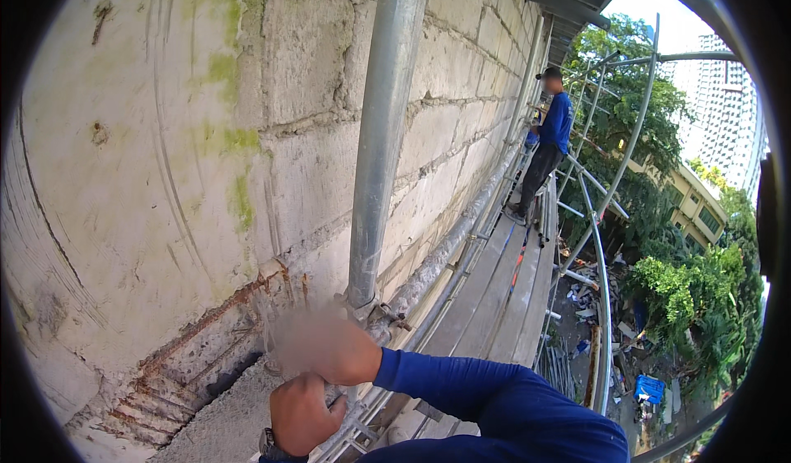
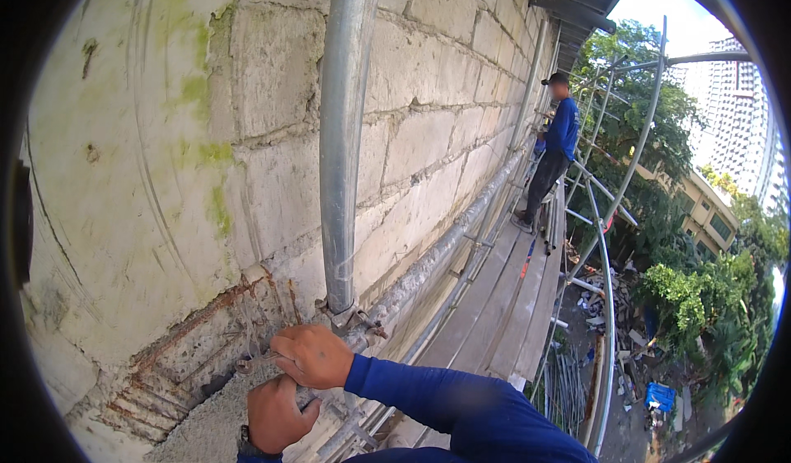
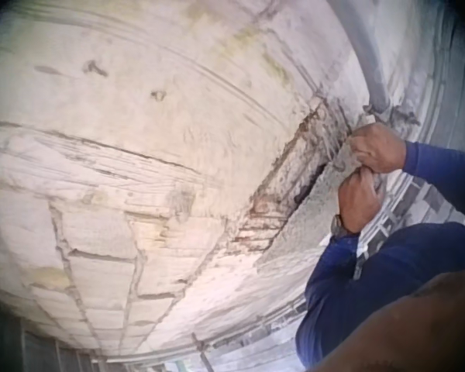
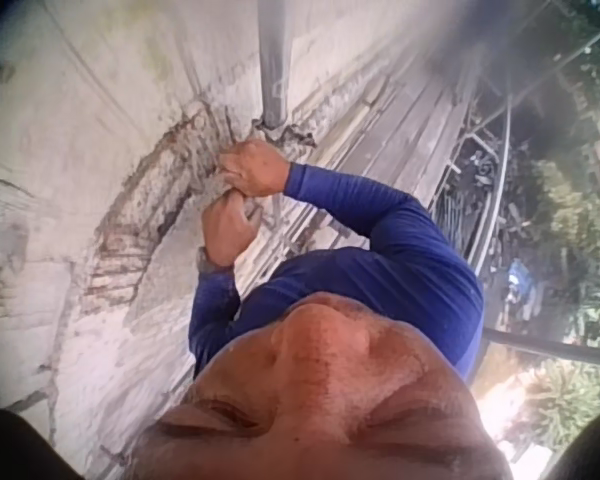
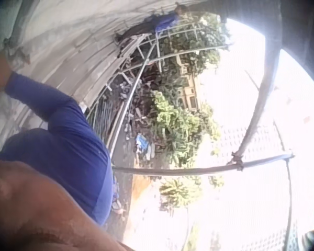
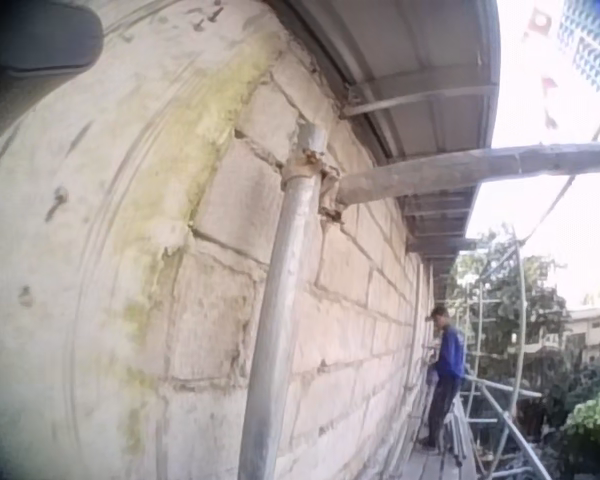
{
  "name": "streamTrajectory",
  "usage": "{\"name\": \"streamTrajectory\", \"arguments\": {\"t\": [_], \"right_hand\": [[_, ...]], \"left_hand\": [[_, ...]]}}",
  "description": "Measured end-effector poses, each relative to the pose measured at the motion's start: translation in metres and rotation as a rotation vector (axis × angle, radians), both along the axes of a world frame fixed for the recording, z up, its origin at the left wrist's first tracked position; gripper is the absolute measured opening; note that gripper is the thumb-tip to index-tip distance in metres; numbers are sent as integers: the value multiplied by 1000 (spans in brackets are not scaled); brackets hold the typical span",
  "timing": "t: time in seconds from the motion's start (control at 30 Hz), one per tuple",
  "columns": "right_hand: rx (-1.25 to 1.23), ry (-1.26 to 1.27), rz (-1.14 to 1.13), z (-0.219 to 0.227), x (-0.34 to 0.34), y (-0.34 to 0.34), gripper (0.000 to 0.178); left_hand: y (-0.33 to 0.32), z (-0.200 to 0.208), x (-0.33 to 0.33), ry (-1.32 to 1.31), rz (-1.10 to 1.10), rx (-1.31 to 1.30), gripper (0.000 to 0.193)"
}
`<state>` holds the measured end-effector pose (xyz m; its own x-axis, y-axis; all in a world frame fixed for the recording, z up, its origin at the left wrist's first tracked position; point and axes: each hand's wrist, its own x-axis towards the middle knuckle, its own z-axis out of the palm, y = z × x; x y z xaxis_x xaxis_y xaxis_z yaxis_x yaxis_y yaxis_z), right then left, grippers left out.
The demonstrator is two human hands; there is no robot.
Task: The person assembles a metal scaffolding structure on the exterior of a building. They use a wrench to tighten couplers on vertical and horizontal poles, securing the framework to the wall. Another worker is visible nearby assisting with the structure.
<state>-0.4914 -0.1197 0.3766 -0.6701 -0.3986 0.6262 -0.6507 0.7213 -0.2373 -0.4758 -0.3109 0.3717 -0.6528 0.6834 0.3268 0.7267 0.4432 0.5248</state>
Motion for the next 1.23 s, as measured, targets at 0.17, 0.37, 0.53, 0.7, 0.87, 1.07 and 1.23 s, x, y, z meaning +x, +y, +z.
{"name": "streamTrajectory", "arguments": {"t": [0.17, 0.37, 0.53, 0.7, 0.87, 1.07, 1.23], "right_hand": [[-62, 10, -26, 13, 7, -5, 19], [-66, 84, -45, -3, -2, -3, 20], [-44, 168, -42, -16, -6, 3, 18], [-166, 136, -123, 23, 15, 19, 14], [-515, 176, -388, 116, 78, 87, 26], [-498, 392, -980, 143, 143, 312, 47], [-681, 287, -1105, 136, 212, 339, 45]], "left_hand": [[-2, 1, 6, 116, -7, 122, 31], [0, 1, 1, 29, 36, -48, 44], [2, 1, 7, 131, 2, 51, 49], [-1, -2, 10, 167, 9, 55, 51], [-11, -3, 12, 301, -18, 149, 52], [-1, -9, 11, 298, -72, 179, 54], [-5, -3, 12, 340, -63, 159, 54]]}}
